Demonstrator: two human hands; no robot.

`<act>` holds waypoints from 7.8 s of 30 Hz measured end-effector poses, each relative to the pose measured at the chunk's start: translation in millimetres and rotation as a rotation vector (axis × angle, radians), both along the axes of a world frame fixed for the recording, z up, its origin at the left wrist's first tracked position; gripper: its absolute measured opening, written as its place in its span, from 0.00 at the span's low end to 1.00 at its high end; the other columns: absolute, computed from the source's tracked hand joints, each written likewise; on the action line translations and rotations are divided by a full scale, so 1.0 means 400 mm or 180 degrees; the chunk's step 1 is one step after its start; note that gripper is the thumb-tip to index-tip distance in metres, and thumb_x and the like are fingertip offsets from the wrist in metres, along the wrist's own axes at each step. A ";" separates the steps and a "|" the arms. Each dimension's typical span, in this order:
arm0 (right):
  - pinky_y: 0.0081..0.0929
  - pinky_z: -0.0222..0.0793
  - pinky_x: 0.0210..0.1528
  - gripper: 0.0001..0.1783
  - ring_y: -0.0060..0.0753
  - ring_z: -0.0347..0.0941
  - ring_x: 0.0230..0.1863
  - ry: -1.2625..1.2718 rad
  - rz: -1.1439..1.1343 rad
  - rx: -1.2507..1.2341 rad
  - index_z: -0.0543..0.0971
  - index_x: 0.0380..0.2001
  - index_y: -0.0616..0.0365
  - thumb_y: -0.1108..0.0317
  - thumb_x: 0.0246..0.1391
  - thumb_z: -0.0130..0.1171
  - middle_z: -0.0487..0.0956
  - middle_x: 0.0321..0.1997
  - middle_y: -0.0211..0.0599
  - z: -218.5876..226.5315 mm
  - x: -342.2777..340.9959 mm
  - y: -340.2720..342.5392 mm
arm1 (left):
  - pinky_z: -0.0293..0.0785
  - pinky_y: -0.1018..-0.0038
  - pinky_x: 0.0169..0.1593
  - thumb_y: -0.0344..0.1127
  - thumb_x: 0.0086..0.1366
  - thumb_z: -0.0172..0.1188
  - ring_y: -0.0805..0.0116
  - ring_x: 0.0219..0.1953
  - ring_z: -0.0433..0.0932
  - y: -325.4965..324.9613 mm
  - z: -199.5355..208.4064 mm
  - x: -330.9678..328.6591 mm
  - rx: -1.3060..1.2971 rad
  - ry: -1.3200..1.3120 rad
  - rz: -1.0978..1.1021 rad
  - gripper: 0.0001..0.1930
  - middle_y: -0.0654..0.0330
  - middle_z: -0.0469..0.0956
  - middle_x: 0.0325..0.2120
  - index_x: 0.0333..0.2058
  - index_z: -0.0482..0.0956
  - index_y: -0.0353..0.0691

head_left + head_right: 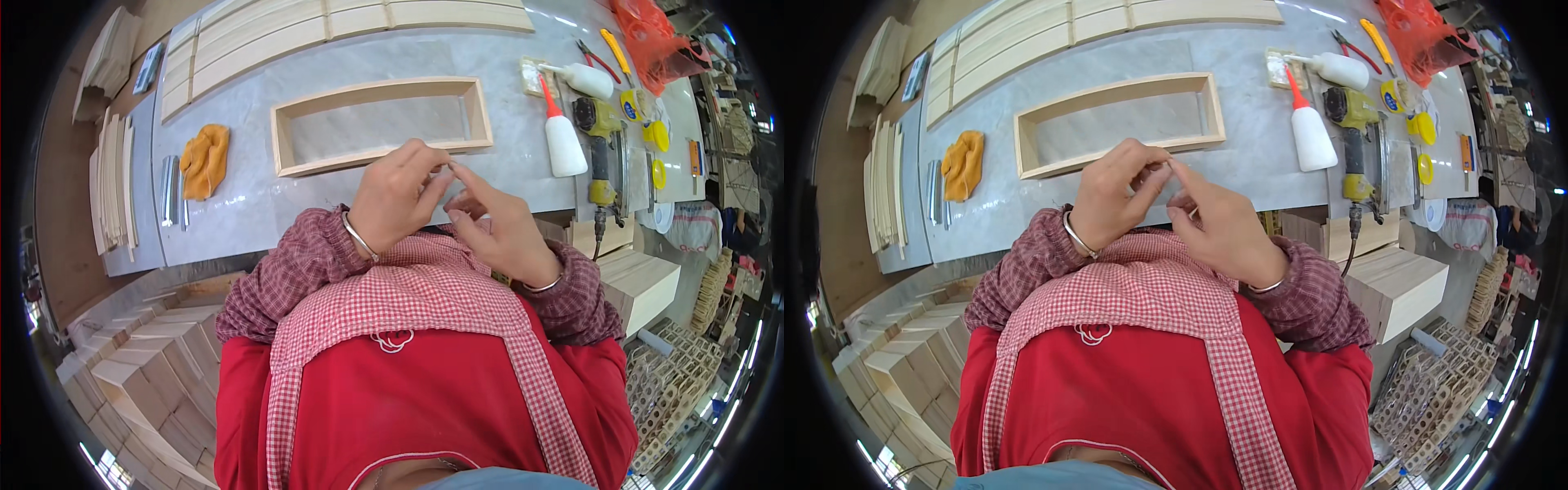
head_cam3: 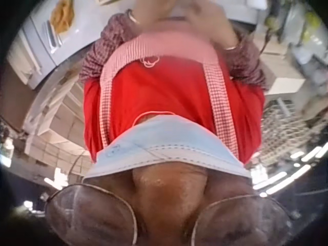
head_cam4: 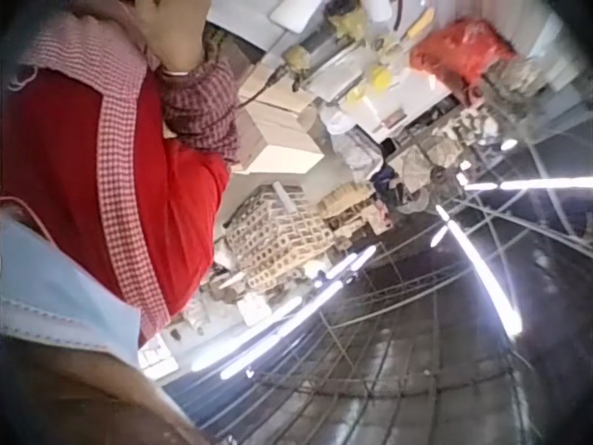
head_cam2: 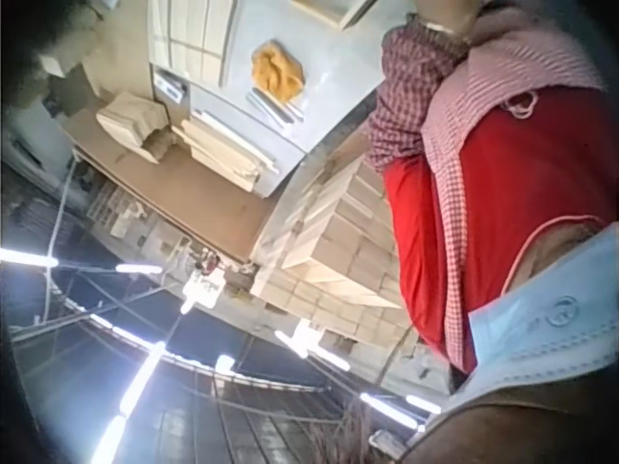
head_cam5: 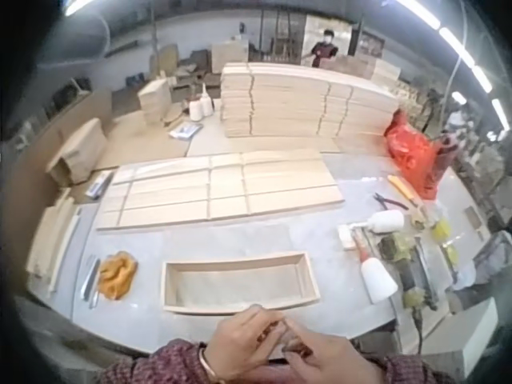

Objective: Assembling wooden boxes by applying glue to wooden slats and using a pneumatic nailer to secure the joints.

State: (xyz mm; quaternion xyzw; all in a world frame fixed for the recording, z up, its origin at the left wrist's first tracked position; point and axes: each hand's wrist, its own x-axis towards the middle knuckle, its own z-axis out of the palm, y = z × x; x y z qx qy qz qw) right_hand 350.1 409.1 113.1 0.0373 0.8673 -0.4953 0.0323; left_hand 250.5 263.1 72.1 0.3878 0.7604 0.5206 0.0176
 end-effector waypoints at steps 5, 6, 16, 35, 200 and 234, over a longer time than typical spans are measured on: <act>0.13 0.67 0.31 0.30 0.23 0.72 0.29 -0.1116 -0.0342 -0.2039 0.66 0.59 0.62 0.78 0.51 0.54 0.79 0.32 0.40 -0.007 0.009 0.021 | 0.67 0.77 0.25 0.26 0.52 0.60 0.67 0.21 0.68 -0.004 -0.022 0.010 -0.0296 0.0948 -0.0041 0.07 0.62 0.70 0.25 0.32 0.75 0.40; 0.13 0.67 0.31 0.30 0.23 0.72 0.29 -0.1157 -0.0286 -0.2056 0.66 0.59 0.62 0.78 0.51 0.54 0.79 0.32 0.40 -0.007 0.011 0.022 | 0.67 0.77 0.25 0.26 0.52 0.60 0.67 0.21 0.68 -0.004 -0.027 0.017 -0.0334 0.0924 0.0013 0.07 0.62 0.70 0.25 0.32 0.75 0.40; 0.18 0.70 0.34 0.27 0.30 0.74 0.31 -0.1469 -0.0417 -0.2147 0.65 0.58 0.69 0.80 0.53 0.51 0.79 0.33 0.48 0.001 0.015 -0.005 | 0.66 0.74 0.24 0.29 0.50 0.58 0.65 0.21 0.68 -0.016 -0.057 0.048 -0.0271 0.0997 0.0165 0.06 0.62 0.67 0.23 0.27 0.70 0.41; 0.16 0.71 0.36 0.27 0.27 0.74 0.32 -0.1603 -0.0361 -0.2562 0.64 0.59 0.67 0.80 0.54 0.51 0.79 0.35 0.46 0.000 0.023 -0.007 | 0.63 0.75 0.21 0.24 0.46 0.57 0.67 0.17 0.65 -0.036 -0.059 0.054 0.0185 0.0468 0.0149 0.06 0.63 0.69 0.20 0.24 0.71 0.40; 0.09 0.60 0.19 0.43 0.20 0.63 0.19 -0.1040 -0.0106 -0.3299 0.49 0.68 0.56 0.80 0.48 0.53 0.75 0.34 0.46 -0.081 0.043 -0.022 | 0.68 0.85 0.26 0.31 0.65 0.55 0.79 0.26 0.69 -0.022 -0.072 0.090 0.1583 -0.3517 -0.0030 0.06 0.62 0.74 0.27 0.36 0.76 0.34; 0.11 0.63 0.26 0.28 0.18 0.65 0.23 -0.1309 -0.0030 -0.3189 0.66 0.59 0.63 0.81 0.52 0.52 0.78 0.31 0.35 -0.061 0.043 0.008 | 0.67 0.71 0.29 0.28 0.54 0.55 0.63 0.26 0.69 -0.074 -0.025 0.004 -0.0192 0.1033 -0.0708 0.04 0.60 0.69 0.27 0.29 0.72 0.40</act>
